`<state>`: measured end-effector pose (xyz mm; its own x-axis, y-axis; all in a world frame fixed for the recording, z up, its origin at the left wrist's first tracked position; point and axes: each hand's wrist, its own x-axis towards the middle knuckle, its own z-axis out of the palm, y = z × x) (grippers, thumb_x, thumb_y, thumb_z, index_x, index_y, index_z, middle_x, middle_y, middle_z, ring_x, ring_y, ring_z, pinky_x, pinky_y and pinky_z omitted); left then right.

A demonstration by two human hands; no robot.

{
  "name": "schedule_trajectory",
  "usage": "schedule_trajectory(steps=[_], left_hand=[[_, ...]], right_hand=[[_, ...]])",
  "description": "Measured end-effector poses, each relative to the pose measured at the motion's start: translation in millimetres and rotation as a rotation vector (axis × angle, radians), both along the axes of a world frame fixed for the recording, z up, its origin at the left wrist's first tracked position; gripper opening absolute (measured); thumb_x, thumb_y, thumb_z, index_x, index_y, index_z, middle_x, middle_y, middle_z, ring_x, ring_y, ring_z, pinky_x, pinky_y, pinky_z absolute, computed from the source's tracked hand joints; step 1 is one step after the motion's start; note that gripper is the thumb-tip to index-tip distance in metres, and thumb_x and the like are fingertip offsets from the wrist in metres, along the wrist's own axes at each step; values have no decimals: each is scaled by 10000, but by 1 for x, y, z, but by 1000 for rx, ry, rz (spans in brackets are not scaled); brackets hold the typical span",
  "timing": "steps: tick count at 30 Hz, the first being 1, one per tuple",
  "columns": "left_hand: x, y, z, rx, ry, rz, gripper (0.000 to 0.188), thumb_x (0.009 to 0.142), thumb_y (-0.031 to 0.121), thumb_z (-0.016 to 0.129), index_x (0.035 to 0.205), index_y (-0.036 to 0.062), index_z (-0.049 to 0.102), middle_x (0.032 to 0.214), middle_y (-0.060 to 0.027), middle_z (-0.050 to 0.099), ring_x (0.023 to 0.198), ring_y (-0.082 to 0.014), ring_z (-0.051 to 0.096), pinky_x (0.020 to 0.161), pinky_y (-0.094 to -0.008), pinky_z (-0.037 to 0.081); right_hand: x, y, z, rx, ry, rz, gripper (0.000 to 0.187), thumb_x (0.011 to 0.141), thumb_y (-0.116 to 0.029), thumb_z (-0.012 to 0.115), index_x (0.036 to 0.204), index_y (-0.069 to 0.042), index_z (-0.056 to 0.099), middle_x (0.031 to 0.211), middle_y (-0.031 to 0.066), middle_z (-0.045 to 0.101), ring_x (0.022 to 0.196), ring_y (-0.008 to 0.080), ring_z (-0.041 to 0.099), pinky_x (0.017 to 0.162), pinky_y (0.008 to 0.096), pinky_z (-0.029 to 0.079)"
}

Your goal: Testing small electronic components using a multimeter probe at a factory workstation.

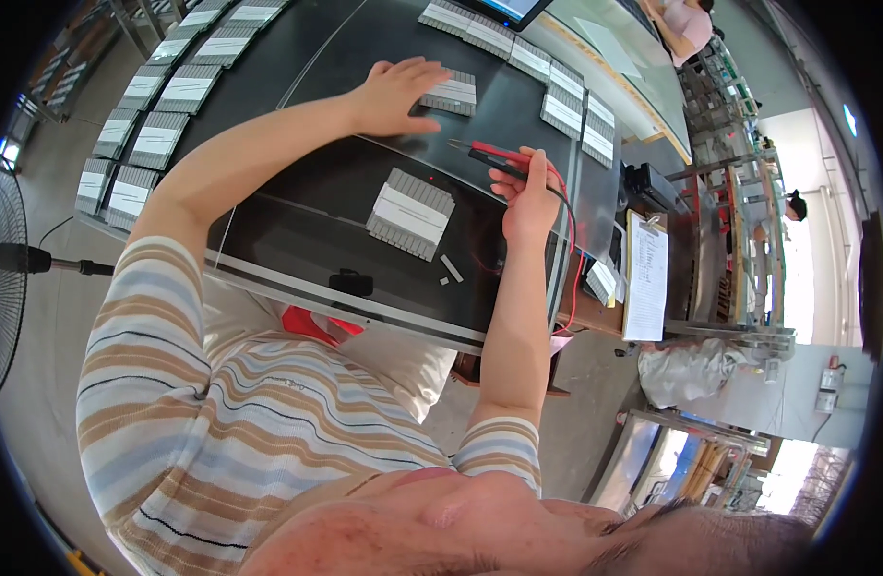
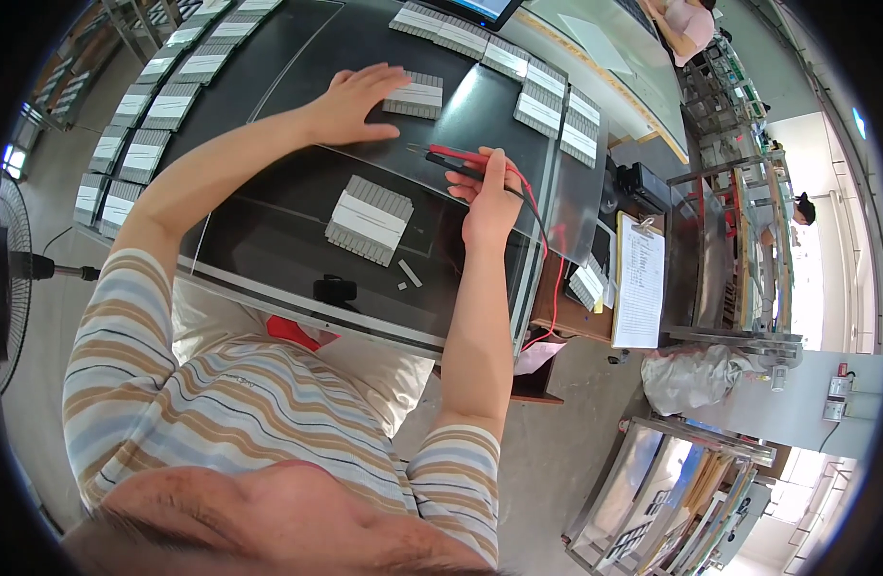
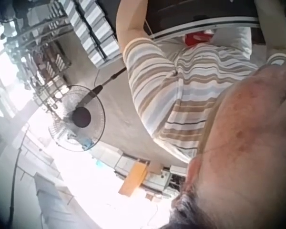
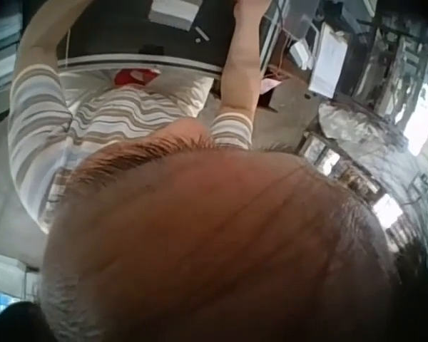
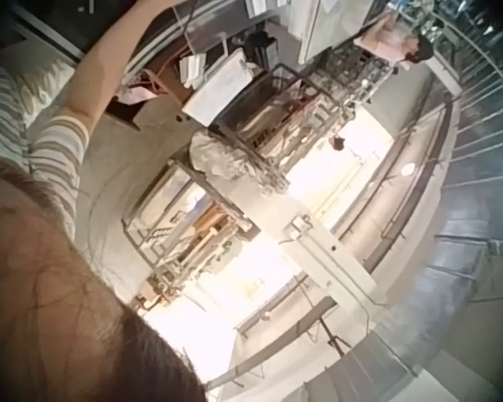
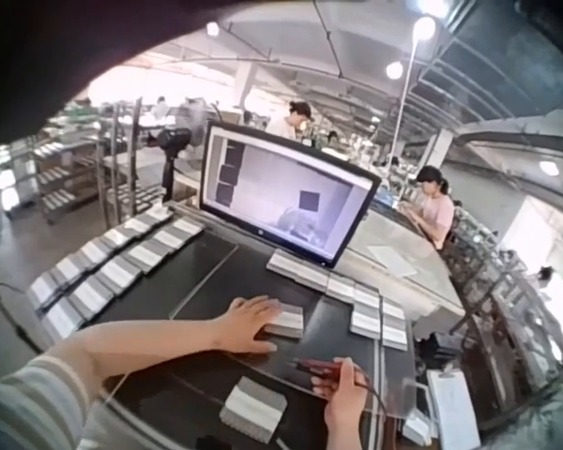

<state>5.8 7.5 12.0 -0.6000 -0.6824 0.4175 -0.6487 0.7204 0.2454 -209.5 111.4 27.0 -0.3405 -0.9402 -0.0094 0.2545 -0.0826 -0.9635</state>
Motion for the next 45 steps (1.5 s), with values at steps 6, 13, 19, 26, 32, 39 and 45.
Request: schedule_trajectory(steps=[6, 13, 19, 26, 32, 39, 45], left_hand=[[-3, -33, -3, 105, -79, 38, 720, 721, 438, 592, 1292, 134, 277, 1289, -113, 347, 1233, -257, 261, 971, -441, 179], [4, 11, 8, -28, -13, -144, 693, 682, 381, 639, 1258, 143, 335, 1216, -117, 413, 1168, -242, 345, 963, -423, 199], [9, 36, 5, 54, -26, -179, 693, 678, 384, 645, 1253, 142, 342, 1218, -77, 419, 1181, -225, 326, 974, -432, 180], [10, 36, 6, 68, -41, -191, 684, 679, 374, 649, 1248, 144, 347, 1221, -75, 415, 1184, -211, 320, 977, -433, 176], [10, 37, 10, 96, -59, -189, 683, 681, 369, 649, 1251, 143, 348, 1227, -85, 411, 1185, -212, 321, 980, -427, 167], [15, 40, 19, 247, 16, -190, 691, 680, 386, 643, 1249, 120, 355, 1212, -110, 428, 1170, -230, 344, 977, -398, 177], [27, 101, 28, 214, -108, -347, 748, 672, 434, 638, 1270, 110, 328, 1247, -121, 389, 1210, -265, 284, 989, -421, 158]], right_hand=[[3, 0, 2, 15, 2, 17, 318, 878, -287, 440, 937, 17, 513, 776, 124, 554, 565, 196, 597, 433, 237, 470], [1, 0, 3, 25, -6, 18, 312, 881, -280, 434, 940, 18, 509, 778, 123, 555, 568, 194, 598, 434, 234, 470], [4, -1, 1, 56, 65, 51, 297, 884, -265, 429, 958, 12, 506, 787, 121, 554, 579, 189, 601, 425, 220, 468], [8, -2, 0, 41, 76, 61, 291, 883, -261, 432, 960, 10, 506, 793, 120, 556, 587, 188, 603, 433, 218, 470], [10, -2, -1, 27, 114, 51, 293, 882, -263, 438, 958, 11, 507, 794, 116, 558, 595, 185, 605, 451, 219, 473], [4, -1, -2, -42, -23, 21, 295, 880, -269, 441, 948, 10, 510, 780, 116, 567, 578, 202, 602, 441, 240, 478], [4, -1, -1, -55, -42, -6, 292, 879, -272, 441, 937, 5, 513, 759, 108, 575, 563, 200, 599, 430, 245, 478]])
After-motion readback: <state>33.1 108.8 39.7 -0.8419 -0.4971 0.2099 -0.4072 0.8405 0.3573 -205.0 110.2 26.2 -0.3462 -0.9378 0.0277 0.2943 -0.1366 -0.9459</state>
